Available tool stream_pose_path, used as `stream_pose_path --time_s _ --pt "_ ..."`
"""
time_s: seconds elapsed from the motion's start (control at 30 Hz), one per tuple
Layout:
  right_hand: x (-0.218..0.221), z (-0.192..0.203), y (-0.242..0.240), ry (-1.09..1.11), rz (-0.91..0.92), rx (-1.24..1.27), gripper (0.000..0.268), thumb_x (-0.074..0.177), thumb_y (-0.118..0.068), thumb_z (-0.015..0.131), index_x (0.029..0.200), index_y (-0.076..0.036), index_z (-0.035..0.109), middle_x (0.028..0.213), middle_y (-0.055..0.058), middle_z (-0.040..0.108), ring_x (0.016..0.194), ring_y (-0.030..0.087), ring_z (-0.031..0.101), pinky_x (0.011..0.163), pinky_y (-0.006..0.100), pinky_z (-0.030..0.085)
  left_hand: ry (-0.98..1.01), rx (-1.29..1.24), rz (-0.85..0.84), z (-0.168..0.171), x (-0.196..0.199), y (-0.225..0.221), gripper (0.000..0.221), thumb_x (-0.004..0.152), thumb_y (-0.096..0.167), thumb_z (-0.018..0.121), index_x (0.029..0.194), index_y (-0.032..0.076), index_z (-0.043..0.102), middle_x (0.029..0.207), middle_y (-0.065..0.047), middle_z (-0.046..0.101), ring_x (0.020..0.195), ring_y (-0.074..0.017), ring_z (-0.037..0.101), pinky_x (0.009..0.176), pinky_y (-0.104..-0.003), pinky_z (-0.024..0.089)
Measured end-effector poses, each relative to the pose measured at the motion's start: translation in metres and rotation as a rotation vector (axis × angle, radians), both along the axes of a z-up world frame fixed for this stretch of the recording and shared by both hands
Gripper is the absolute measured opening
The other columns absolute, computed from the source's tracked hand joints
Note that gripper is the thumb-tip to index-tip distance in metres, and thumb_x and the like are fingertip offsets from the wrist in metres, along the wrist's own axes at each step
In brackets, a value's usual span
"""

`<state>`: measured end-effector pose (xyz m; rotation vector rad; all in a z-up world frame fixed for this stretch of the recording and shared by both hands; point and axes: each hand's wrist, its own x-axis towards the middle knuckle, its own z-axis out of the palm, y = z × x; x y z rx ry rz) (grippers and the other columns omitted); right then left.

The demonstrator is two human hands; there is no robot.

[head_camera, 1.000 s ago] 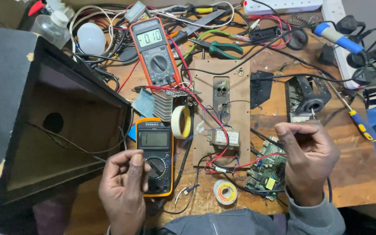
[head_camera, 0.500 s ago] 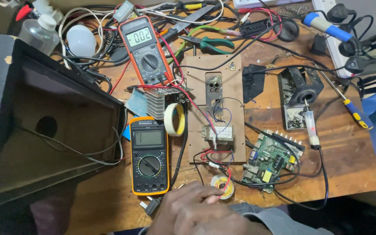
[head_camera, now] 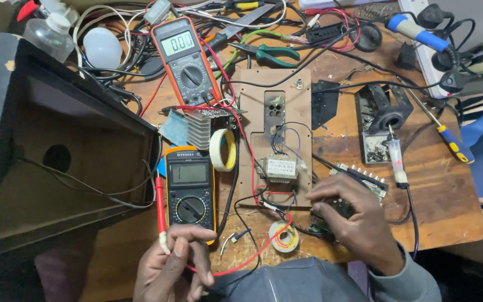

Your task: Testing electronic components and a circuit board using a multimeter on a repair bench to diagnose issues.

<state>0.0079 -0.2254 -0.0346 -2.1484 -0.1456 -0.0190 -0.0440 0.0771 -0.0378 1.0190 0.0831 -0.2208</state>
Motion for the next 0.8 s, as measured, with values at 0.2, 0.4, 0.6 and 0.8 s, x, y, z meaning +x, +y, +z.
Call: stream_pose_path --time_s 0.2,0.4,0.6,0.8 --pt "-0.025 -0.020 0.019 -0.072 0.258 0.018 0.013 0.087 -0.008 0.070 0.099 -0.012 0.075 0.105 0.010 0.064 0.100 0.024 0.063 0.086 0.035 0.052 0.018 -0.191 -0.135 -0.009 0.000 -0.030 0.043 0.106 0.023 0.048 0.119 -0.017 0.058 0.073 -0.027 0.068 0.046 -0.0240 0.060 0.034 -0.029 0.045" --pt "-0.047 -0.028 0.017 -0.056 0.412 -0.051 0.020 0.105 -0.018 0.044 0.099 -0.011 0.061 0.104 0.011 0.062 0.102 0.027 0.061 0.089 0.039 0.046 0.201 0.210 0.064 -0.010 0.007 -0.041 0.044 0.101 0.032 0.051 0.112 -0.007 0.071 0.058 -0.015 0.065 0.034 -0.0150 0.048 0.026 -0.026 0.034" --pt "-0.047 -0.005 0.022 0.202 0.602 0.222 0.027 0.109 -0.030 0.043 0.101 -0.013 0.062 0.099 0.006 0.062 0.091 0.022 0.057 0.083 0.037 0.043 0.188 0.577 0.281 -0.001 0.014 -0.027 0.048 0.101 0.039 0.046 0.118 0.003 0.072 0.049 -0.002 0.047 0.039 -0.0100 0.039 0.038 -0.026 0.030" --pt "-0.032 -0.030 -0.002 0.175 0.194 0.140 0.014 0.092 -0.014 0.066 0.100 -0.009 0.076 0.092 0.007 0.076 0.084 0.019 0.072 0.079 0.032 0.058 0.403 1.106 0.320 0.003 0.031 0.012 0.053 0.096 0.043 0.049 0.143 0.023 0.059 0.109 -0.001 0.075 0.099 -0.0168 0.068 0.086 -0.034 0.049"
